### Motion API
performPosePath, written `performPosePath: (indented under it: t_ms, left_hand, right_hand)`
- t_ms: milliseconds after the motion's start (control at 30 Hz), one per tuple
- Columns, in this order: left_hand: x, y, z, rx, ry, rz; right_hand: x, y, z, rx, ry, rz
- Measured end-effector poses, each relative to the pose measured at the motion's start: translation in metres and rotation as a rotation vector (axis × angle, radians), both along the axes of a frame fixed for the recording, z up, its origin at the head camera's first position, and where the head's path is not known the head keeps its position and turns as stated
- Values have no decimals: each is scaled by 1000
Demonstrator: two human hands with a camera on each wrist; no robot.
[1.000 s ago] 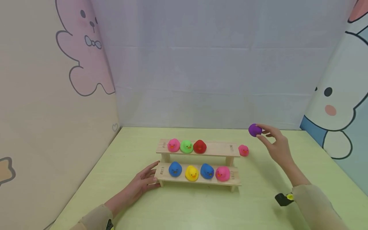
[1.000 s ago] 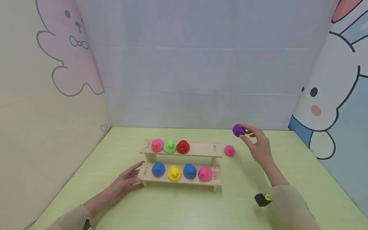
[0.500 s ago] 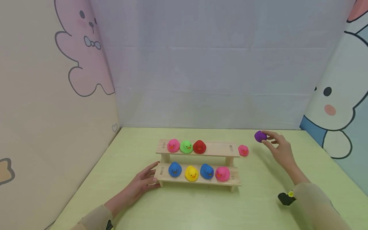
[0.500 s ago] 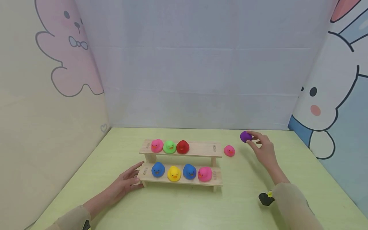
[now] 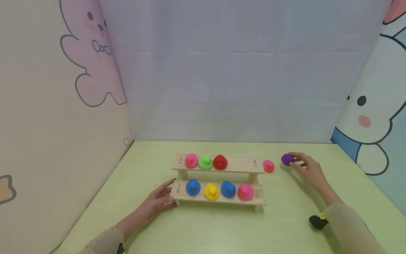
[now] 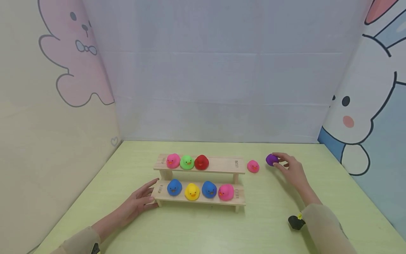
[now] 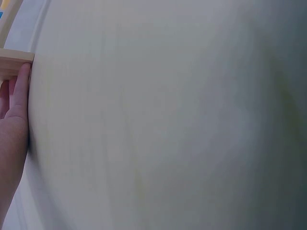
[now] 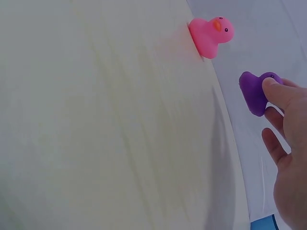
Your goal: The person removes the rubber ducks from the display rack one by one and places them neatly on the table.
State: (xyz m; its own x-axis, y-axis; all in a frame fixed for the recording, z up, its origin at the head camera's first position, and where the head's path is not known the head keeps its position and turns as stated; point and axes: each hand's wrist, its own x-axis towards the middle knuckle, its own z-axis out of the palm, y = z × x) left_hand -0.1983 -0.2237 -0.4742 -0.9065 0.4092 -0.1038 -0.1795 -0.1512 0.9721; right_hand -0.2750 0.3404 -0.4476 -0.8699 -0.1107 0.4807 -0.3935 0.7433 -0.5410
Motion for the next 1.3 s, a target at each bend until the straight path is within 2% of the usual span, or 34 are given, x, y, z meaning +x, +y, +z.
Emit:
performPosePath:
  t_ms: [267, 500, 700, 867, 1300]
  left_hand:
    - [1, 0, 1, -5, 18, -13]
    - [0, 0, -1, 8, -4, -4]
    - [0, -1, -2, 5, -1, 0]
    - [0, -1, -2, 5, -6, 6]
    - [0, 0, 0, -7, -16, 9]
  right_hand:
    - [-2, 6, -6, 2, -37, 49]
    - [-1, 8, -11, 11, -51, 108]
    - [3, 8, -12, -15, -123, 144]
    - [4, 8, -11, -42, -165, 146]
    - [6, 11, -9, -40, -198, 140]
